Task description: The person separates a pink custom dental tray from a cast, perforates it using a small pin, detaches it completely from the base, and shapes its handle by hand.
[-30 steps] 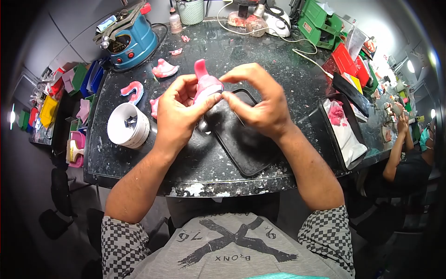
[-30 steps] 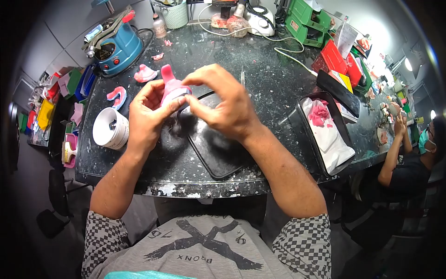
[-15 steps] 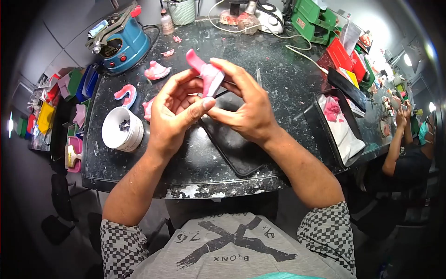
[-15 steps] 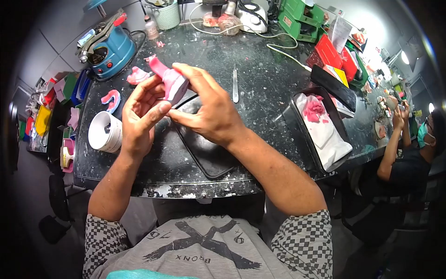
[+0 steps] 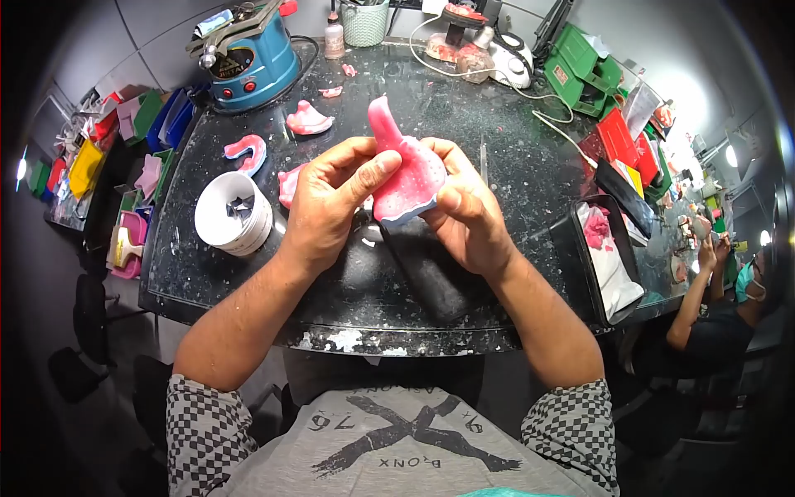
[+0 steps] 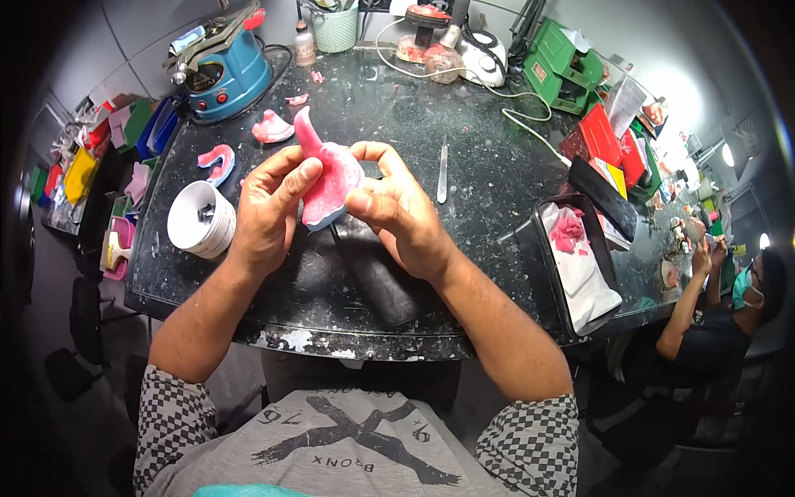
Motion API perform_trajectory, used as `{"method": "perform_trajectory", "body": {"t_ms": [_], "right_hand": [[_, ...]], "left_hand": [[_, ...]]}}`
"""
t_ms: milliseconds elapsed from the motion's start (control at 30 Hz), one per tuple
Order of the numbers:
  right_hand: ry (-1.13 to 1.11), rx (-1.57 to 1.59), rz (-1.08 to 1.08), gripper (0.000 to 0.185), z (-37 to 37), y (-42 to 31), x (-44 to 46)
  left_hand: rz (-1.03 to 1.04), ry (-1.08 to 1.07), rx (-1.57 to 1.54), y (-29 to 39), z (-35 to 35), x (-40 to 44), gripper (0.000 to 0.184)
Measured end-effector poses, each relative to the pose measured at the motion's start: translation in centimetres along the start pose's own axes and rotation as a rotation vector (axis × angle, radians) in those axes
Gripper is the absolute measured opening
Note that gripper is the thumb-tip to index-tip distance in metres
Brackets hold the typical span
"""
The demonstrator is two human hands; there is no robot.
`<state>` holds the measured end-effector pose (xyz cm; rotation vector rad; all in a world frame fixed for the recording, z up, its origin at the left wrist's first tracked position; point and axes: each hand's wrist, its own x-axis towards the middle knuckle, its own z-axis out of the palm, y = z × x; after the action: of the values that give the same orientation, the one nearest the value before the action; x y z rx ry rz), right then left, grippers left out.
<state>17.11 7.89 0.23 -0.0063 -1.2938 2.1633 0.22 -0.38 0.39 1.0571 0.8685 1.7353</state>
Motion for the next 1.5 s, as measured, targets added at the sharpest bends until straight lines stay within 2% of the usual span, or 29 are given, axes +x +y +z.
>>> {"method": "perform_trajectory", "body": {"t_ms": [100, 167, 200, 233, 300, 333, 367, 433, 500, 533, 633, 733, 967, 1067, 1133, 1200, 1333, 1433, 1500], "right_hand": [[0.030, 0.018, 0.008, 0.060, 0.0, -0.1, 0.2], [0.067, -0.243, 0.024, 0.053, 0.0, -0.5, 0.5], [0.162, -0.322, -0.035, 0.051, -0.2, -0.3, 0.6], [0.219, -0.412, -0.140, 0.049, -0.3, -0.1, 0.7], [0.243, -0.940, -0.384, 0.044, -1.4, 0.0, 1.0], [0.305, -0.965, -0.479, 0.036, -1.4, 0.0, 0.9], [0.306, -0.965, -0.472, 0.036, -1.3, -0.4, 1.0], [0.138, -1.412, -0.720, 0.030, -1.3, -1.1, 0.8], [0.169, -1.395, -0.720, 0.026, -0.8, -0.9, 0.8], [0.164, -1.393, -0.728, 0.026, -1.0, -0.8, 0.9], [0.191, -1.358, -0.728, 0.024, -1.2, -0.4, 0.8], [0.196, -1.372, -0.715, 0.020, -1.2, -0.4, 0.7], [0.171, -1.361, -0.722, 0.018, -1.0, -0.4, 0.6], [0.179, -1.304, -0.708, 0.017, -0.4, -0.6, 0.5], [0.202, -1.243, -0.684, 0.016, -0.5, -0.7, 0.5], [0.143, -1.174, -0.746, 0.015, -1.2, -0.8, 0.7], [0.090, -1.235, -0.795, 0.014, -0.8, -1.2, 0.4], [0.111, -1.204, -0.742, 0.015, -0.5, -1.1, 0.3], [0.104, -1.216, -0.734, 0.015, -0.3, -1.2, 0.2]], "left_hand": [[-0.006, 0.004, -0.016, -0.2, 0.1, 0.0, 0.028], [0.009, 0.057, -0.088, -0.1, 0.2, 0.3, 0.025], [-0.024, 0.094, -0.110, -0.2, 0.2, 0.5, 0.025], [0.002, 0.096, -0.073, -0.5, -0.2, 0.6, 0.035], [0.010, 0.113, -0.097, -0.3, 0.5, 0.4, 0.035], [0.004, 0.115, -0.099, 0.2, 0.7, 0.3, 0.035], [-0.089, 0.097, -0.165, 0.8, 1.1, 0.1, 0.028], [-0.198, 0.088, -0.238, 0.6, 1.0, -0.4, 0.021], [-0.235, 0.045, -0.306, 0.0, 0.3, -0.2, 0.027], [-0.220, 0.020, -0.330, -0.1, 0.4, -0.3, 0.036], [-0.259, -0.015, -0.455, 0.1, 0.6, -0.3, 0.042], [-0.278, 0.003, -0.441, 0.1, 0.9, -0.3, 0.045], [-0.299, -0.050, -0.463, 0.0, 0.7, -0.4, 0.043], [-0.353, 0.029, -0.349, 0.6, 1.0, -0.4, 0.041], [-0.419, -0.095, -0.459, 0.6, 0.4, -0.3, 0.042], [-0.447, -0.110, -0.506, 0.5, 0.4, -0.3, 0.043], [-0.472, -0.134, -0.590, 0.1, 0.2, -0.3, 0.044], [-0.518, -0.031, -0.442, 1.1, 1.4, -0.6, 0.038], [-0.495, -0.097, -0.497, 0.7, 0.7, -0.5, 0.041]]}}
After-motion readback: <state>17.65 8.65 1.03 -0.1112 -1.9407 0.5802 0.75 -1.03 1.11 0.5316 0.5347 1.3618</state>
